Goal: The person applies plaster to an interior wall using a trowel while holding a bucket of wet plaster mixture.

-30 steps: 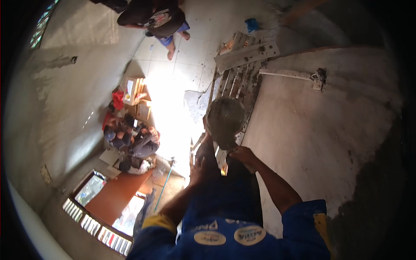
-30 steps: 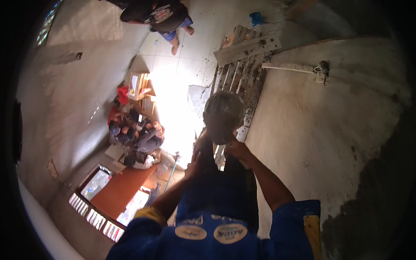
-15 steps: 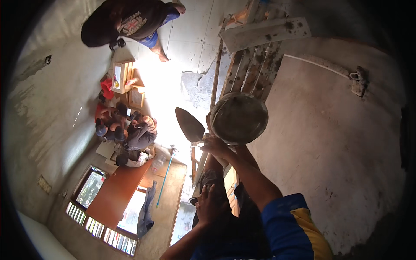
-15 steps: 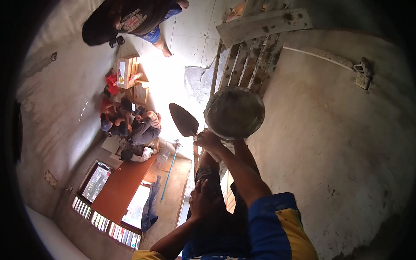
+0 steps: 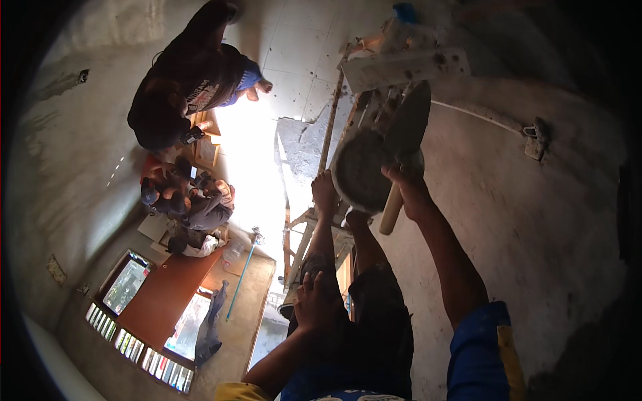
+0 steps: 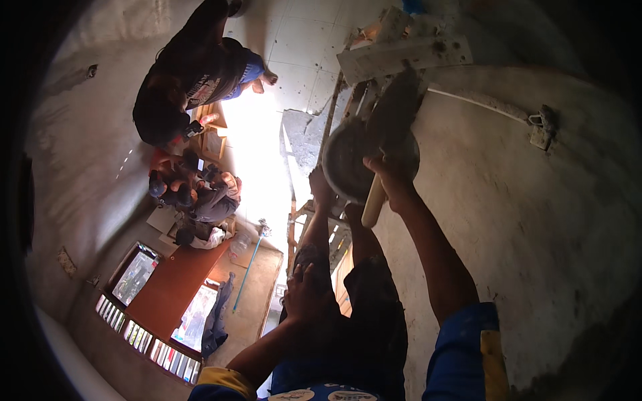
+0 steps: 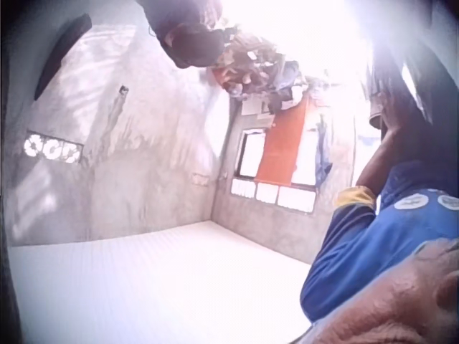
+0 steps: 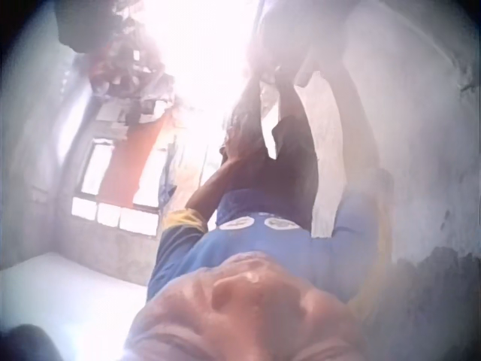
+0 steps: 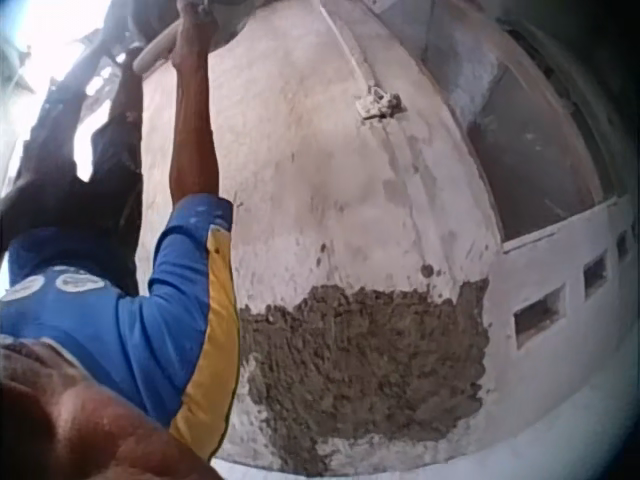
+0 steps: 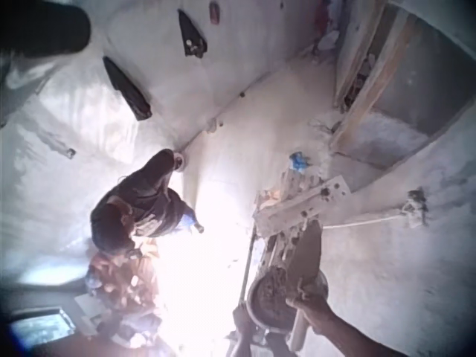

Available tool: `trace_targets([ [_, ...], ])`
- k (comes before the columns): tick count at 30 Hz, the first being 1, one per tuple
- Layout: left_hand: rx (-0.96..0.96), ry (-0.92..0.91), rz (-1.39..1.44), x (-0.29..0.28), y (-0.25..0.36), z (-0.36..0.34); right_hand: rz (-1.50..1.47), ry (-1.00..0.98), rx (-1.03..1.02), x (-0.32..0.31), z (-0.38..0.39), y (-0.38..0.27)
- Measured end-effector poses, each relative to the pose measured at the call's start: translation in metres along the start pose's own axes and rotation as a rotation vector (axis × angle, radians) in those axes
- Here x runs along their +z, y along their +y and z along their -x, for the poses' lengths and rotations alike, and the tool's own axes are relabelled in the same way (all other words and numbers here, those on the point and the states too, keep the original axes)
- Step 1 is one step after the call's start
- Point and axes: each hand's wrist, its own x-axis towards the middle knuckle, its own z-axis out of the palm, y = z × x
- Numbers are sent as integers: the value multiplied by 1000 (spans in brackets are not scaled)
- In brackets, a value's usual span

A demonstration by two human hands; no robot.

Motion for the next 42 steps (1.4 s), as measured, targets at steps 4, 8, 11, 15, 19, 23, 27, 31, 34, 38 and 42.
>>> trace_targets([
  [4, 6, 23, -20, 9, -8, 0, -57, 18, -75, -19, -33, 4],
  [8, -5, 1, -12, 8, -8, -3, -92, 241, -134, -10, -70, -2],
  [11, -4, -13, -19, 5, -4, -6, 18, 238, -248, -25, -120, -24],
  [15, 48, -23, -28, -7, 12, -4, 217, 140, -106, -11, -142, -44],
  [19, -64, -65, -34, -12, 6, -7, 691, 258, -645, 70, -68, -5],
  [23, -3, 25, -10, 11, -6, -14, 901, -131, -36, 10, 24, -31],
  [27, -26, -50, -34, -2, -1, -13, 1484, 169, -241, -103, 0, -20],
  [31, -23, -76, -52, 1, -3, -13, 2051, 428, -458, -116, -102, -73],
  [34, -3, -118, -45, 11, -2, -19, 2158, 460, -555, -99, -184, -60],
  [38, -23, -99, -16, 13, -14, -15, 1980, 420, -737, -36, -161, 31],
  [42, 4, -89, -11, 11, -3, -16, 1902, 184, -463, -76, -111, 29],
])
